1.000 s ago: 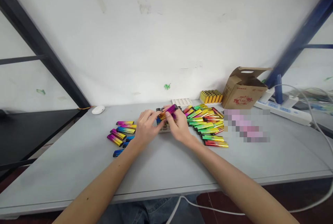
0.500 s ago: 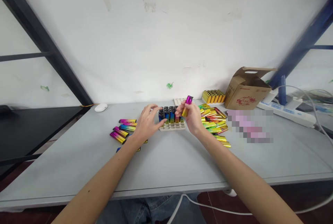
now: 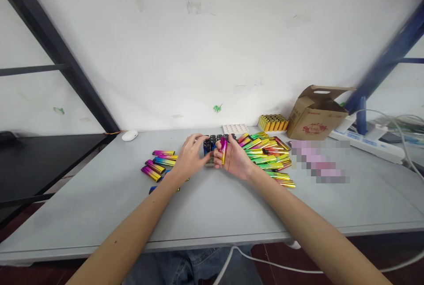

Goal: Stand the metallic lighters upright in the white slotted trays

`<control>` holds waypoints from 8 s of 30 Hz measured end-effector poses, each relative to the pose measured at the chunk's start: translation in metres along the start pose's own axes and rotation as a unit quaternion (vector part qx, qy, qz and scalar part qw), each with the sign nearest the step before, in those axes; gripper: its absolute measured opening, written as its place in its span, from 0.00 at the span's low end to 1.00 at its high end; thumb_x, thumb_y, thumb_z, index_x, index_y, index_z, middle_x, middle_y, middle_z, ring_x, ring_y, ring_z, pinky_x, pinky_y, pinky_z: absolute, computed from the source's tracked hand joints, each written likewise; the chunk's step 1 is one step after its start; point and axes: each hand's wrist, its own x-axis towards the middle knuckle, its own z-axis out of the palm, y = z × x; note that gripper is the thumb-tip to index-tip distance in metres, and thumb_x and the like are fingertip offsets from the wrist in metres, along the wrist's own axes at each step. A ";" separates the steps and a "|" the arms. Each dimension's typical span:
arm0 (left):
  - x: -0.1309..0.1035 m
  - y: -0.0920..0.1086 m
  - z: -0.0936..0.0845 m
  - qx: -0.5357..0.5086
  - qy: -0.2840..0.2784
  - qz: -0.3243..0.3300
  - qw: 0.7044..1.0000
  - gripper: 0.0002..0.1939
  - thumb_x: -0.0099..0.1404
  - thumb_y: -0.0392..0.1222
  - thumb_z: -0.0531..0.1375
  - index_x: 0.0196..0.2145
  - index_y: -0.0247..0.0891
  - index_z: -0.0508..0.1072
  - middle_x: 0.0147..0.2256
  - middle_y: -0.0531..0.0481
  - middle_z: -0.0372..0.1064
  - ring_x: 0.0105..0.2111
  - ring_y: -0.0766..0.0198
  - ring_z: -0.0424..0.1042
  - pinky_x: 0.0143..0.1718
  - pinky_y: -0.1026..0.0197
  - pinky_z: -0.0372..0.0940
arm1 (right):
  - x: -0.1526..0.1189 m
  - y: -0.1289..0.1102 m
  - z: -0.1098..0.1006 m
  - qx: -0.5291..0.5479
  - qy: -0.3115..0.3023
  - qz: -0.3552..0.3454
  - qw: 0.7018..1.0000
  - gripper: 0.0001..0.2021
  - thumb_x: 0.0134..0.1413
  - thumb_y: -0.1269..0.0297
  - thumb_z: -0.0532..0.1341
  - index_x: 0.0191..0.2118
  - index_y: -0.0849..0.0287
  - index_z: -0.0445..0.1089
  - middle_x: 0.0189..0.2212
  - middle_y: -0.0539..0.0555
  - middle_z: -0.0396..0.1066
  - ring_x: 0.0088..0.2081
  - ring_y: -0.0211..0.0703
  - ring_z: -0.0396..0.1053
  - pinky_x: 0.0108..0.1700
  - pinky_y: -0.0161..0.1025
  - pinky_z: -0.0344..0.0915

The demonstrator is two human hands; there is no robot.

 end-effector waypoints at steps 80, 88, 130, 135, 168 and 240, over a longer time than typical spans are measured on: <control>0.000 -0.007 -0.011 -0.016 -0.169 -0.059 0.984 0.34 0.68 0.51 0.54 0.67 0.49 0.47 0.60 0.45 0.57 0.56 0.50 0.65 0.51 0.50 0.65 | 0.000 0.004 0.002 -0.044 0.046 -0.103 0.993 0.20 0.60 0.46 0.47 0.31 0.57 0.62 0.16 0.43 0.53 0.15 0.32 0.47 0.21 0.32 0.50; -0.001 -0.007 -0.010 -0.020 -0.167 -0.056 0.984 0.34 0.68 0.50 0.54 0.67 0.48 0.46 0.59 0.45 0.58 0.56 0.51 0.65 0.52 0.50 0.64 | 0.000 0.006 0.003 -0.073 0.023 -0.054 0.996 0.25 0.60 0.41 0.46 0.26 0.58 0.60 0.14 0.42 0.50 0.14 0.30 0.45 0.21 0.32 0.47; -0.005 -0.011 -0.001 -0.083 -0.181 -0.052 0.979 0.51 0.58 0.55 0.64 0.69 0.44 0.38 0.64 0.38 0.54 0.63 0.46 0.57 0.58 0.46 0.60 | -0.004 0.001 -0.015 -0.795 0.148 -0.341 0.480 0.16 0.58 0.67 0.58 0.51 0.51 0.74 0.58 0.58 0.63 0.62 0.56 0.55 0.61 0.58 0.57; -0.005 -0.009 0.002 -0.046 -0.164 -0.049 0.984 0.51 0.59 0.57 0.63 0.69 0.41 0.38 0.62 0.36 0.57 0.61 0.45 0.59 0.57 0.46 0.60 | -0.005 0.001 -0.014 -0.809 0.120 -0.305 0.488 0.20 0.60 0.65 0.56 0.58 0.54 0.68 0.58 0.58 0.66 0.60 0.52 0.59 0.60 0.53 0.59; 0.001 -0.034 -0.014 0.013 -0.214 -0.159 0.964 0.53 0.61 0.63 0.57 0.69 0.41 0.30 0.63 0.33 0.55 0.59 0.45 0.61 0.56 0.46 0.58 | -0.003 0.004 -0.027 -0.795 0.183 -0.219 0.536 0.33 0.58 0.62 0.57 0.66 0.67 0.51 0.68 0.69 0.44 0.69 0.58 0.43 0.67 0.53 0.50; 0.005 0.003 -0.025 -0.015 0.202 0.038 0.979 0.18 0.65 0.39 0.60 0.52 0.41 0.66 0.40 0.51 0.77 0.38 0.63 0.77 0.45 0.59 0.71 | -0.007 0.001 -0.007 -0.769 0.187 -0.348 0.502 0.28 0.59 0.62 0.55 0.64 0.59 0.53 0.64 0.63 0.54 0.66 0.54 0.50 0.66 0.55 0.53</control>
